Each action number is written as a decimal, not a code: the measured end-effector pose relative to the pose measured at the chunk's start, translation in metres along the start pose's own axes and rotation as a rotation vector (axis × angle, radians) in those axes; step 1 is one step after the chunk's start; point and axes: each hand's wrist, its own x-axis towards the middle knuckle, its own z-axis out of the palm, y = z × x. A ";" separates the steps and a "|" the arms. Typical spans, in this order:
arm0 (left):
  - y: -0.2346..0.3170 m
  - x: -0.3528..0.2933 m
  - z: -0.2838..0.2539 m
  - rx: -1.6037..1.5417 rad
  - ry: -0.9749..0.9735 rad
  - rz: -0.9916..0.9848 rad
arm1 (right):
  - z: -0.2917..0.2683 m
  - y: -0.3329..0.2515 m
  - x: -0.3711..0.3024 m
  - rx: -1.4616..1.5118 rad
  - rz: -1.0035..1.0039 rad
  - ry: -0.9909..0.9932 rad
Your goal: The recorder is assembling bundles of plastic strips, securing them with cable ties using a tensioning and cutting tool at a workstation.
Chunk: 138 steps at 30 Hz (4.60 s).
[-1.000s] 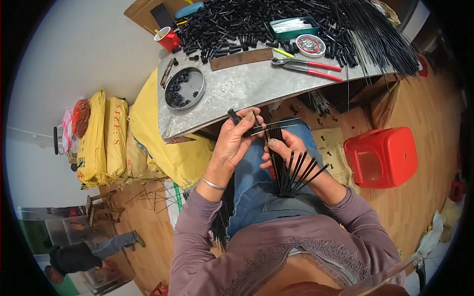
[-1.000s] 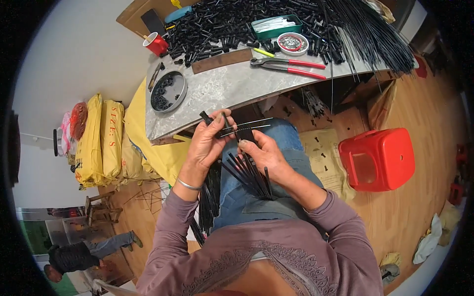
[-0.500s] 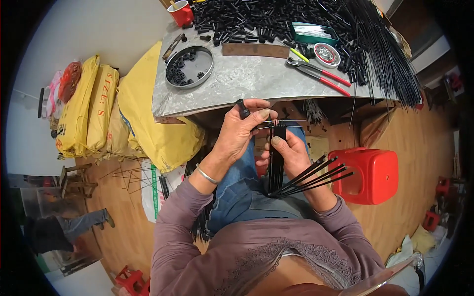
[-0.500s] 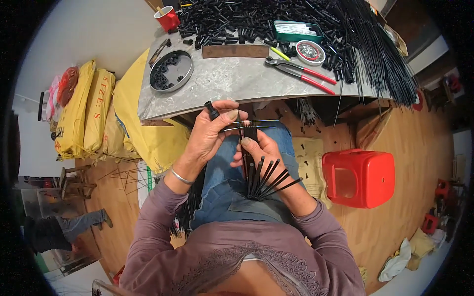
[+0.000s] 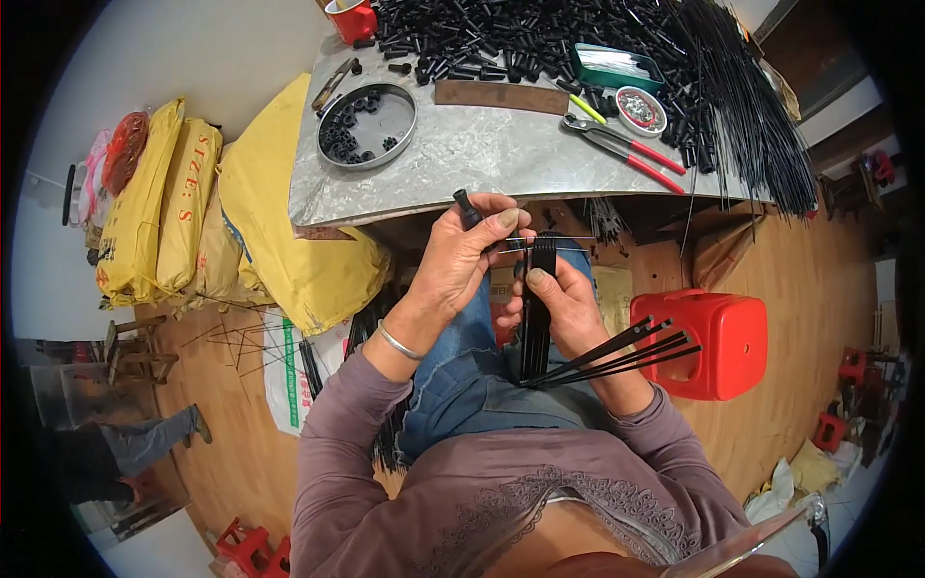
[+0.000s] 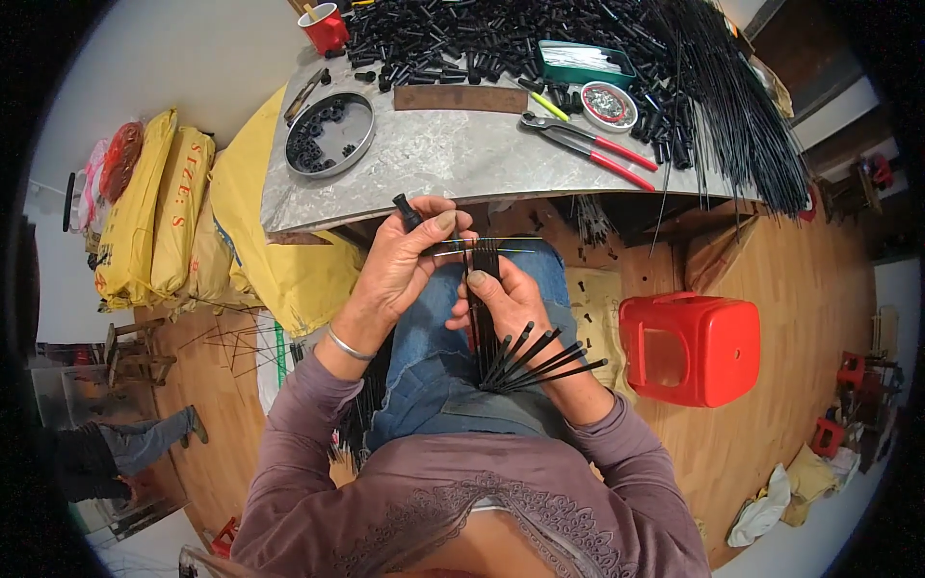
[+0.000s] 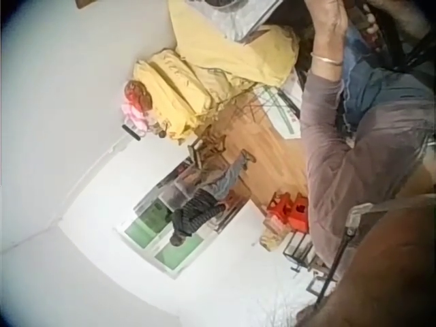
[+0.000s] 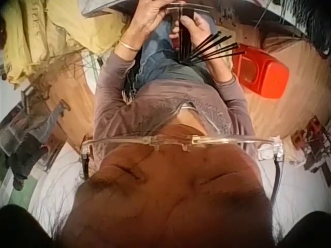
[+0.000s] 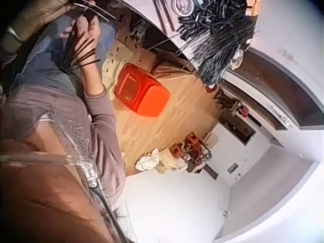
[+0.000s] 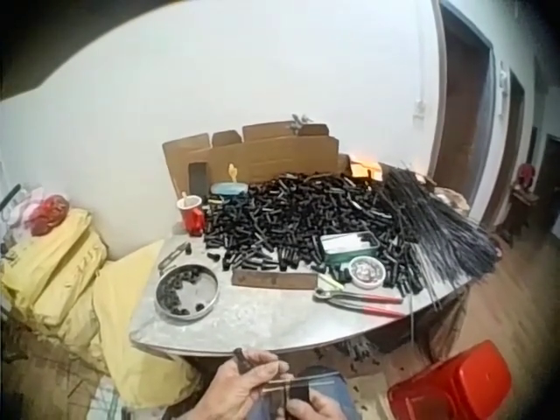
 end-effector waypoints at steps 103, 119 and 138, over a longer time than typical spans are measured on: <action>-0.020 -0.022 0.022 0.764 0.100 0.352 | -0.009 0.000 -0.010 -0.016 -0.179 0.097; -0.029 -0.015 0.028 0.455 0.076 0.161 | -0.027 -0.017 -0.012 -0.727 -0.386 0.182; -0.041 -0.014 0.022 0.256 0.022 0.135 | -0.032 -0.002 -0.006 -0.503 -0.216 0.149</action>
